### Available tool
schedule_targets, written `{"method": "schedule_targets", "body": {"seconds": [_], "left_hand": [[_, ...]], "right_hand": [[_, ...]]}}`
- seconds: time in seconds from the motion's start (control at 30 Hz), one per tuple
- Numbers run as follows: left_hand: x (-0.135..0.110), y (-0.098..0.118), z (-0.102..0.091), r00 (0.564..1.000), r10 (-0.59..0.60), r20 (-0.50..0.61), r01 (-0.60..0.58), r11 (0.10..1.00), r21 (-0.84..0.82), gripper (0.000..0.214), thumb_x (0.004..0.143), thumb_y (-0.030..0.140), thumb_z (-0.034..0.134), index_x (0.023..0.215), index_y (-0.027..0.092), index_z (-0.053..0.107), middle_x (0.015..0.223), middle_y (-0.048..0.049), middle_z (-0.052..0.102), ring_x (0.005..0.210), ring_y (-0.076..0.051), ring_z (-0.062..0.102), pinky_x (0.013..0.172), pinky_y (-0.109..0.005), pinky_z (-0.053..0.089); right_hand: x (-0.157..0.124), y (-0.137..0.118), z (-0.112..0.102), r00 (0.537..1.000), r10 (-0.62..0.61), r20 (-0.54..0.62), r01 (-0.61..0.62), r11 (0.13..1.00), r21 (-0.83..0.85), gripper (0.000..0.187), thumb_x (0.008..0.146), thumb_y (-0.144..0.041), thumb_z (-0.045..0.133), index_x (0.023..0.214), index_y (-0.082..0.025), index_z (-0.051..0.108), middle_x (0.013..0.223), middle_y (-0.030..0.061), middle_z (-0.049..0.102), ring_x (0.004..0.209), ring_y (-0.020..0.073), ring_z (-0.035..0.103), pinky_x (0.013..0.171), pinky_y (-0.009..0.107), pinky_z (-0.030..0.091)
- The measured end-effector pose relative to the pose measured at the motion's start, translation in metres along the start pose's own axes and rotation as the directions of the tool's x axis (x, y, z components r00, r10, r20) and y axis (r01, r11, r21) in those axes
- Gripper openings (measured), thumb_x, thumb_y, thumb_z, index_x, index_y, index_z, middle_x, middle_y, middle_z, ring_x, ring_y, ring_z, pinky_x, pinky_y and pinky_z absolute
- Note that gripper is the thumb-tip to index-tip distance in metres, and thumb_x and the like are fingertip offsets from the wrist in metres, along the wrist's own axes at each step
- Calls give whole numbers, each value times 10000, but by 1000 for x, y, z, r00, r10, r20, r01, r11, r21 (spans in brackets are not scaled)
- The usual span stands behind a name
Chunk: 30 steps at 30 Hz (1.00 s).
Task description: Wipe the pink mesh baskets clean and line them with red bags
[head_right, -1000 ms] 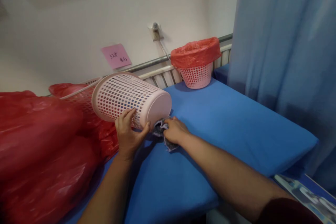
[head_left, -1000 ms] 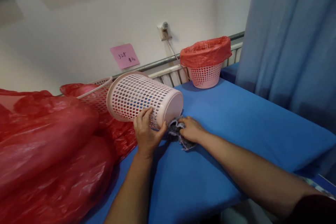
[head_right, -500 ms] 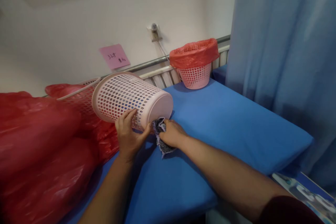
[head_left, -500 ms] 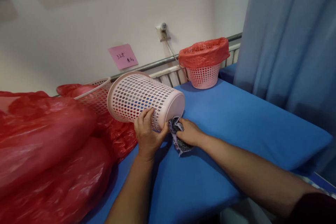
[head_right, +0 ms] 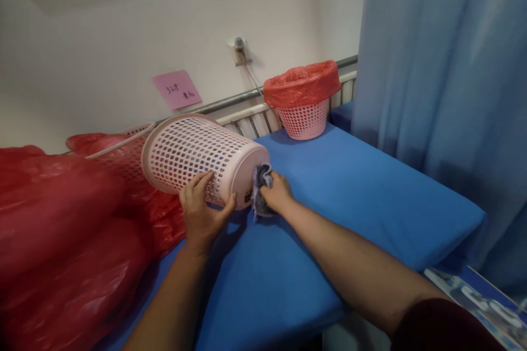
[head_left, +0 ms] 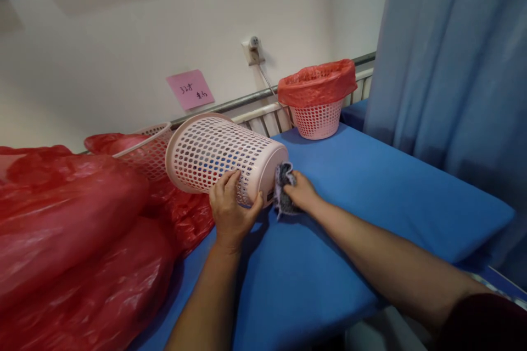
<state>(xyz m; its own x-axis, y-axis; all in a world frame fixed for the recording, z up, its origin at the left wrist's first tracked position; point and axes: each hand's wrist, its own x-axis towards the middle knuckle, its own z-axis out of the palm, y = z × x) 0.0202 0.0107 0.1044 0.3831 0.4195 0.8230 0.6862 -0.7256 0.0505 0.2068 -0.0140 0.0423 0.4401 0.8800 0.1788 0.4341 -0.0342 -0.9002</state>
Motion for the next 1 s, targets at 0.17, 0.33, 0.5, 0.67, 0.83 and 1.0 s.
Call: {"method": "schedule_targets", "body": {"seconds": [0.17,0.33,0.5,0.67,0.83,1.0], "left_hand": [[0,-2,-1,1000,5,-14,-5,1000,4,616,759,326,777,1319,187,560,1307,-163,629,1225,-348,580,1074,-507,407],[0,-3,0,1000,17,-17,-17,1000,-3,616,763,345,783,1317,188,564,1305,-162,631,1228,-341,578,1074,-498,411],[-1,-3,-1,1000,-2,6,2,1000,-8,628,757,335,776,1327,192,556,1310,-162,628,1232,-349,574,1078,-510,397],[0,-5,-1,1000,-29,-13,29,999,23,622,752,355,784,1313,190,572,1292,-161,636,1208,-354,581,1060,-507,417],[0,-5,0,1000,-17,-14,18,1000,14,629,758,345,779,1329,196,564,1307,-164,624,1214,-355,573,1066,-527,414],[-1,-7,1,1000,1,-17,-1,1000,1,634,752,345,779,1327,192,562,1302,-161,630,1215,-350,578,1063,-513,414]], "right_hand": [[-38,-24,2,958,-99,270,-40,883,468,344,670,-214,542,1003,-202,628,791,-20,663,725,169,629,705,277,535],[-34,-35,-32,971,-236,-34,195,706,681,270,703,-272,564,959,-195,599,792,-22,597,733,161,570,721,280,515],[-28,-23,-27,878,-461,-128,476,814,333,368,718,-185,592,1084,-212,625,1081,50,609,1008,208,614,933,335,513],[-26,-10,-11,920,-247,304,301,942,-147,420,759,-130,608,1141,-273,707,1193,58,591,1005,214,647,952,356,513],[-9,-8,-22,992,-6,126,32,978,-208,414,785,-143,614,1172,-255,713,1185,83,591,1029,238,651,1004,383,502],[-14,-17,-32,908,-343,-240,364,930,51,520,800,-139,577,1311,-229,615,1326,104,524,1283,239,542,1140,386,425]]}}
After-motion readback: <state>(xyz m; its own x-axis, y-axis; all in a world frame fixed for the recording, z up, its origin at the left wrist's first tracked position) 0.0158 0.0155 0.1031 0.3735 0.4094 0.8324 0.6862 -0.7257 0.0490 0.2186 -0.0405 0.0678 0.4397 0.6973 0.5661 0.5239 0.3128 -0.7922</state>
